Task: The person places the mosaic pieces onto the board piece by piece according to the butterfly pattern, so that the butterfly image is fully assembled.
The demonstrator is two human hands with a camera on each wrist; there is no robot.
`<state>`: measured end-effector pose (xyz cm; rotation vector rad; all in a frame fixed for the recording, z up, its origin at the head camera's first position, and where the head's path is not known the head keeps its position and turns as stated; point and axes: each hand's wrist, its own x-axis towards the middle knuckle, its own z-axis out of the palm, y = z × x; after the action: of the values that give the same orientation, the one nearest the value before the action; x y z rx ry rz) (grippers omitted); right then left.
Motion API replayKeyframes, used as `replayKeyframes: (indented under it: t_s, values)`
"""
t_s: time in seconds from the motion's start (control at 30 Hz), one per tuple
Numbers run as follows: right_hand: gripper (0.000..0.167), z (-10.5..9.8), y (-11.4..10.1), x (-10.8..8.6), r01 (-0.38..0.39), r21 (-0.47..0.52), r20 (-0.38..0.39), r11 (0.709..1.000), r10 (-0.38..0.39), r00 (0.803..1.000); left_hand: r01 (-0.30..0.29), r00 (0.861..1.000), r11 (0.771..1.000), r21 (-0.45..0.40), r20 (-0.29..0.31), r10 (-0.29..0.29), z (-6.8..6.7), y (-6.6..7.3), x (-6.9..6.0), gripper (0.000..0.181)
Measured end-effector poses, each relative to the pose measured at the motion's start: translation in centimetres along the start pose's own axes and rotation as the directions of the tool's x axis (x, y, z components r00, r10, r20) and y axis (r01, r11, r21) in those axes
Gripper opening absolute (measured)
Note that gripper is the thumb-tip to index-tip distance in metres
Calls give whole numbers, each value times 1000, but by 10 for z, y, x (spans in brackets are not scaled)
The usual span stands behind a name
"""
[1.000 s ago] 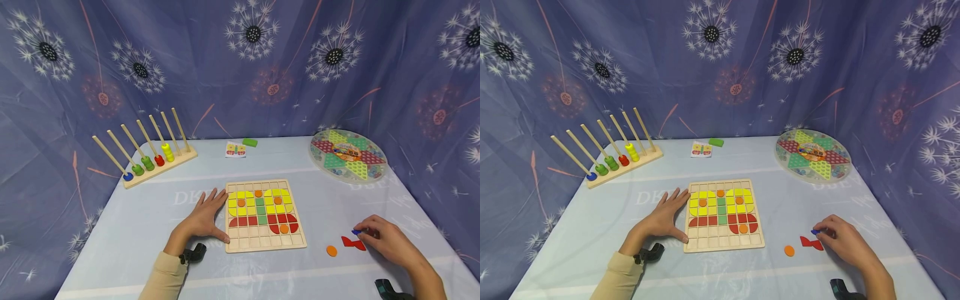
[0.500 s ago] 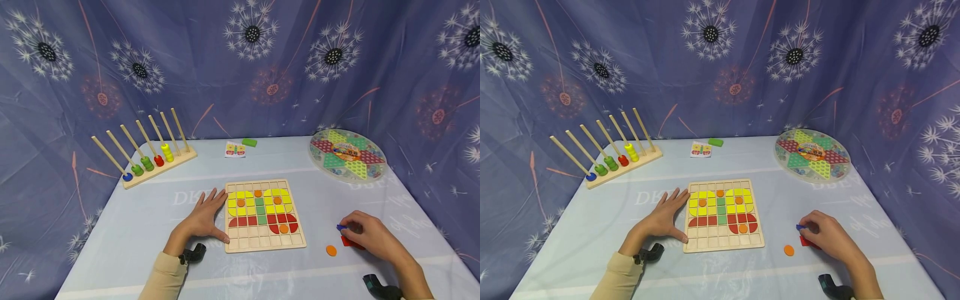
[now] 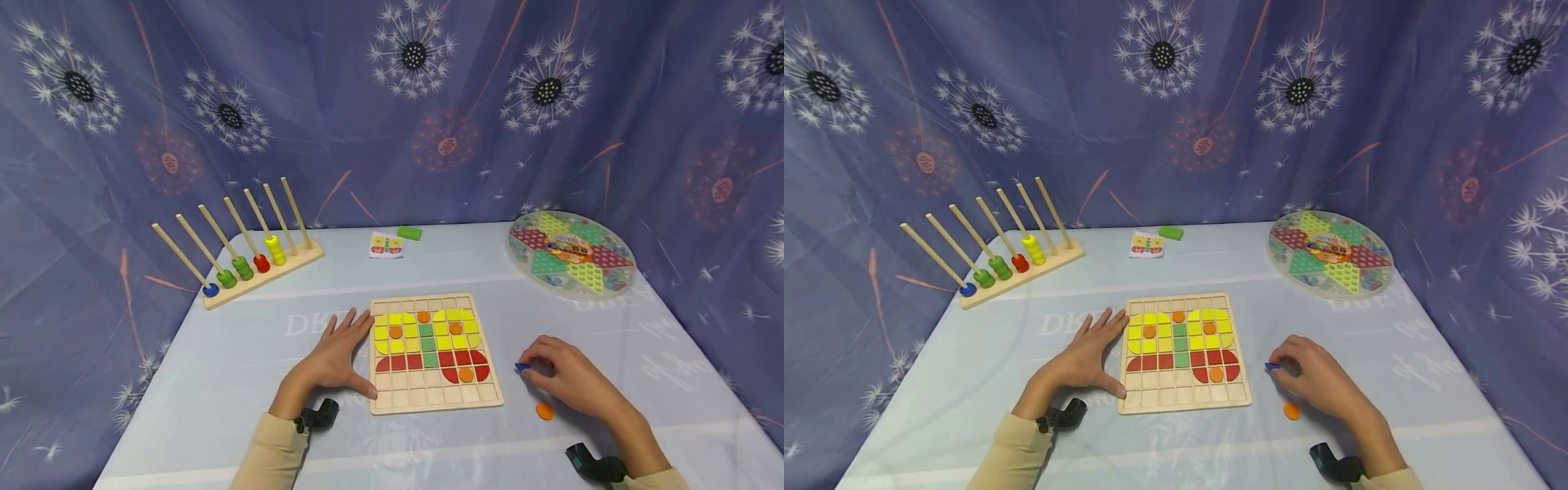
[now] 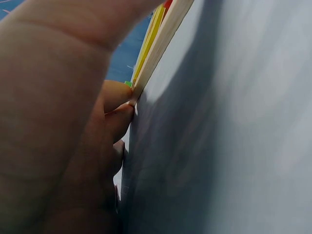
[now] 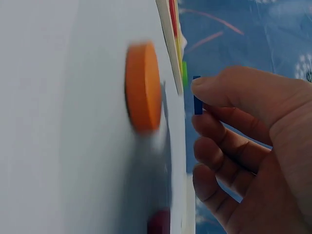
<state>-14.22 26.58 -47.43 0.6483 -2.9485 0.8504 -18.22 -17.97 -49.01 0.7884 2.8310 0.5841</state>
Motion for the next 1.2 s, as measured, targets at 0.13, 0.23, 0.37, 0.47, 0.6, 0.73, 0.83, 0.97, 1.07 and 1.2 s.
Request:
replayKeyframes:
  t_s: [0.13, 0.23, 0.37, 0.47, 0.6, 0.73, 0.83, 0.97, 1.07, 1.2]
  values:
    - [17, 6, -13, 10, 14, 2, 36, 1000, -14, 999, 18, 1000, 1000, -2, 3, -18, 0, 0, 0, 141]
    - [16, 11, -24, 16, 29, -3, 59, 1000, -28, 998, 29, 1000, 1000, -3, 5, -29, 0, -1, 0, 142]
    - [14, 18, -37, 24, 63, -19, 85, 998, -61, 995, 30, 1000, 1000, 1, 4, -30, 0, -2, 0, 142]
    - [12, 24, -47, 30, 94, -18, 106, 995, -92, 990, 26, 1000, 1000, 0, 1, -26, 1, -2, 0, 142]
    - [9, 33, -59, 38, 137, -20, 125, 990, -134, 983, 18, 1000, 1000, 1, -5, -18, 1, -2, 1, 142]
    - [8, 40, -71, 45, 201, -15, 128, 979, -198, 972, 14, 1000, 1000, -3, -8, -14, 0, -1, 1, 142]
    - [7, 44, -79, 50, 242, -14, 138, 970, -238, 961, 14, 1000, 1000, -11, -9, -14, 0, -1, 1, 142]
    - [7, 50, -89, 56, 257, -21, 158, 966, -251, 955, 16, 1000, 1000, -12, -5, -16, 0, 0, 1, 142]
    - [7, 55, -95, 59, 266, -25, 164, 964, -258, 952, 24, 1000, 1000, -8, 1, -24, 1, 0, 1, 142]
    - [7, 60, -101, 63, 289, -32, 159, 957, -280, 947, 30, 1000, 1000, -7, 3, -30, 1, 0, 1, 142]
